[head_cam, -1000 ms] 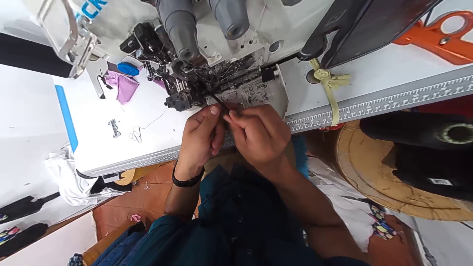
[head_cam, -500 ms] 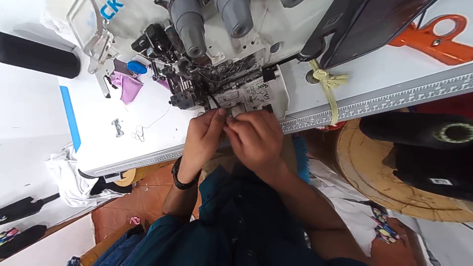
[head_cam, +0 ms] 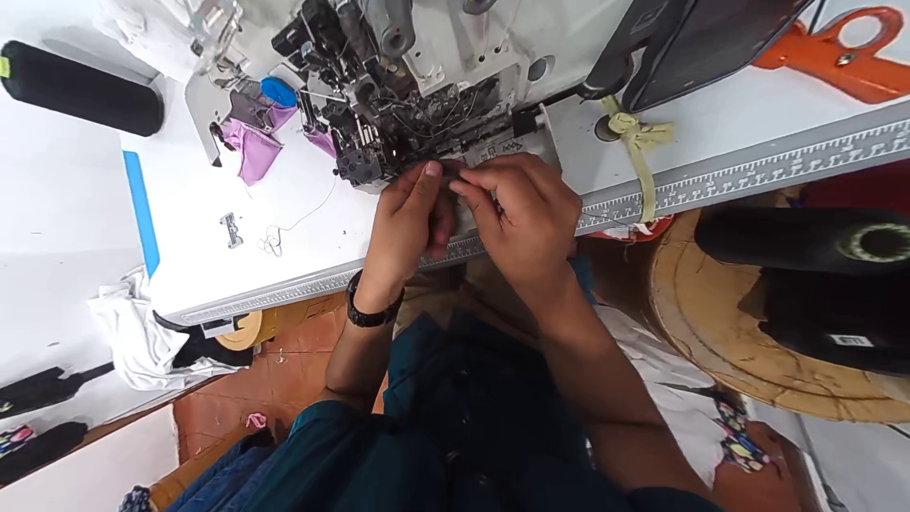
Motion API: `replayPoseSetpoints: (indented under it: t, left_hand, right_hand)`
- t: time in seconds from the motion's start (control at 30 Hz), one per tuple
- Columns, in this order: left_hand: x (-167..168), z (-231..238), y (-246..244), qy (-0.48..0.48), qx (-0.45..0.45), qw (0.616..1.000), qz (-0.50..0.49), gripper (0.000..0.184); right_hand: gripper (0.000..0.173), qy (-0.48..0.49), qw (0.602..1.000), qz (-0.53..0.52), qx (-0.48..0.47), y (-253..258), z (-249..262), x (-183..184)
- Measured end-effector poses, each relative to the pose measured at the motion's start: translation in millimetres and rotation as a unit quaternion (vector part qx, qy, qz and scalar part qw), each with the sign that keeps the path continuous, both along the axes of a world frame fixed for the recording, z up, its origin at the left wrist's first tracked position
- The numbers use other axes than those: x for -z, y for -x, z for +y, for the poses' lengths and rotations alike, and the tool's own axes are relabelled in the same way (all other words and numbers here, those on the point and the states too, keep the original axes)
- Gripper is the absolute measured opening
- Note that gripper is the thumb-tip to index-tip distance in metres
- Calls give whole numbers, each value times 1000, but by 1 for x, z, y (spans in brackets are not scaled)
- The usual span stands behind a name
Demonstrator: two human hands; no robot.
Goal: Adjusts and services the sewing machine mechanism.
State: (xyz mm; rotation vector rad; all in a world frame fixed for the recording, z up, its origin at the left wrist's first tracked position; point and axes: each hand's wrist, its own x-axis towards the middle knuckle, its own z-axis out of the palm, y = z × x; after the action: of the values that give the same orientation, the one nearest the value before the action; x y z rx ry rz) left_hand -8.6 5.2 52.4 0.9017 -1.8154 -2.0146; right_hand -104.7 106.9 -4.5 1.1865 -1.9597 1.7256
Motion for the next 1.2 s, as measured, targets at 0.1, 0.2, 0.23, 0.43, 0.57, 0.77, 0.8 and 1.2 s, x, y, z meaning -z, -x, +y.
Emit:
replayPoseSetpoints:
  t: [0.1, 0.2, 0.23, 0.43, 0.57, 0.77, 0.8, 1.2]
  left_hand:
    - [0, 0, -1, -47, -17, 999, 15, 40]
    - [1, 2, -5, -83, -34, 996, 18, 36]
    - [1, 1, -9, -79, -33, 996, 9, 35]
    - [-4, -15, -31, 51, 46, 996, -65, 30]
    - [-8, -4, -17, 54, 75, 995, -34, 32]
    - [-8, -4, -33, 184, 61, 980, -46, 30]
    - [-6, -9, -41, 210, 55, 974, -58, 29]
    - [42, -69, -97, 408, -151, 898, -63, 26]
  right_hand:
    - [12, 2, 1000, 18, 24, -10, 1, -1]
    - [14, -9, 999, 36, 37, -29, 0, 2]
    - [14, -14, 998, 43, 40, -37, -1, 4]
    - [13, -49, 995, 83, 37, -52, -5, 8]
    - [16, -42, 996, 51, 58, -24, 4, -2]
    - [22, -120, 989, 63, 52, -12, 6, -19]
    - [28, -165, 982, 84, 45, -11, 6, -24]
    - [21, -379, 892, 232, -82, 5, -4, -68]
